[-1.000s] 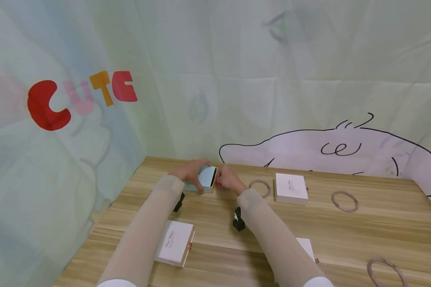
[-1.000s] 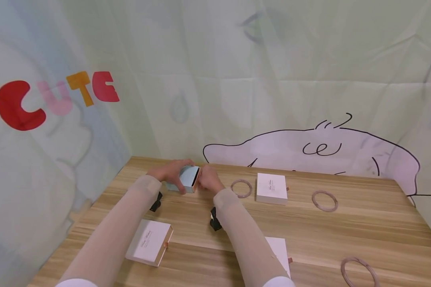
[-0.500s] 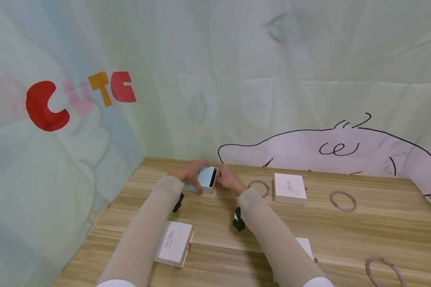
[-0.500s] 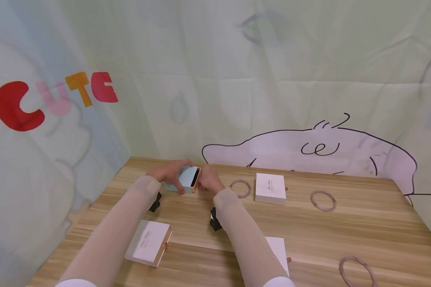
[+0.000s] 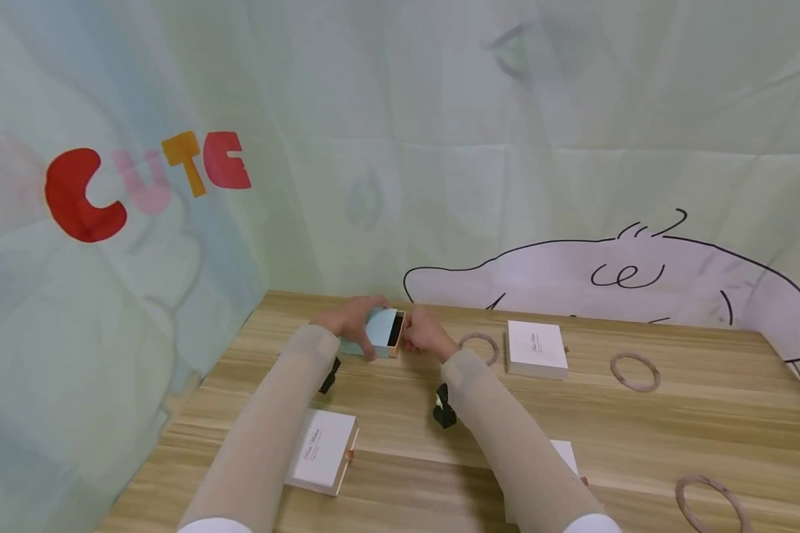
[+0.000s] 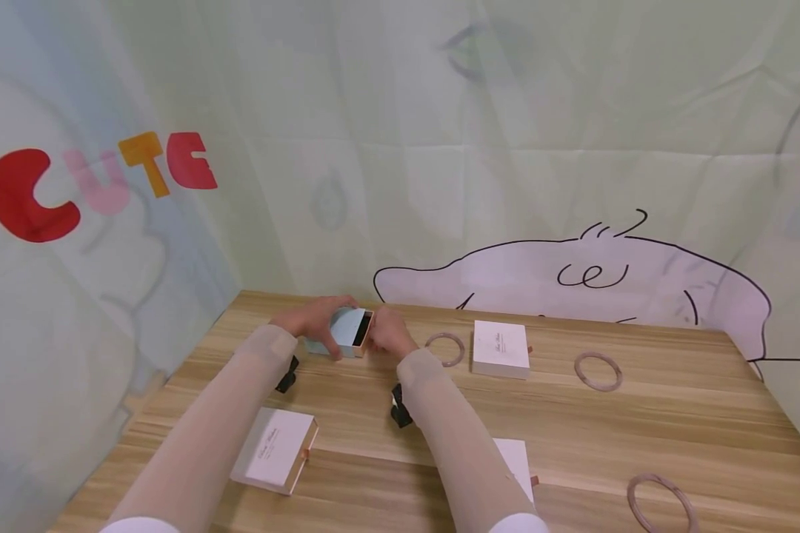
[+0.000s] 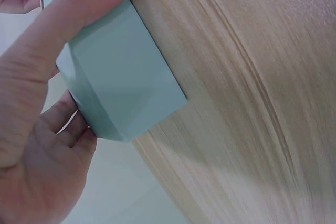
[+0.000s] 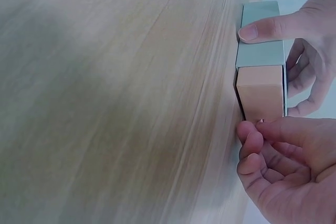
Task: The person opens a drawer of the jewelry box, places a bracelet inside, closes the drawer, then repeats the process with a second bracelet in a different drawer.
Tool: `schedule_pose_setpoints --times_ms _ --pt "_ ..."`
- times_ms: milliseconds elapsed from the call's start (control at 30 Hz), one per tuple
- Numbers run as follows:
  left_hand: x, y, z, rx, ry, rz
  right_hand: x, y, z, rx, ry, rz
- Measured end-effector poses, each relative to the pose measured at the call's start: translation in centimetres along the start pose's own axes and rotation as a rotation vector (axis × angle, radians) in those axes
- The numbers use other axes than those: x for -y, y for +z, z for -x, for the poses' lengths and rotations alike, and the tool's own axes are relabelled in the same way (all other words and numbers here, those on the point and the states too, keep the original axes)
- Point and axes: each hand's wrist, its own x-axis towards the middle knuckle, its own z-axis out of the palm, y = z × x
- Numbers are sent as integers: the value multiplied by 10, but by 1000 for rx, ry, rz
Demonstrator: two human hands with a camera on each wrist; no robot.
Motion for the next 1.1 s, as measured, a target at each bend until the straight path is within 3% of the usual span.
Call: schedule_pose_setpoints --times_ms 633,1100 --pt "1 0 0 -2 3 6 -2 -4 1 -10 60 41" --pt "-3 -1 3 -3 -7 -9 1 -8 7 -18 36 53"
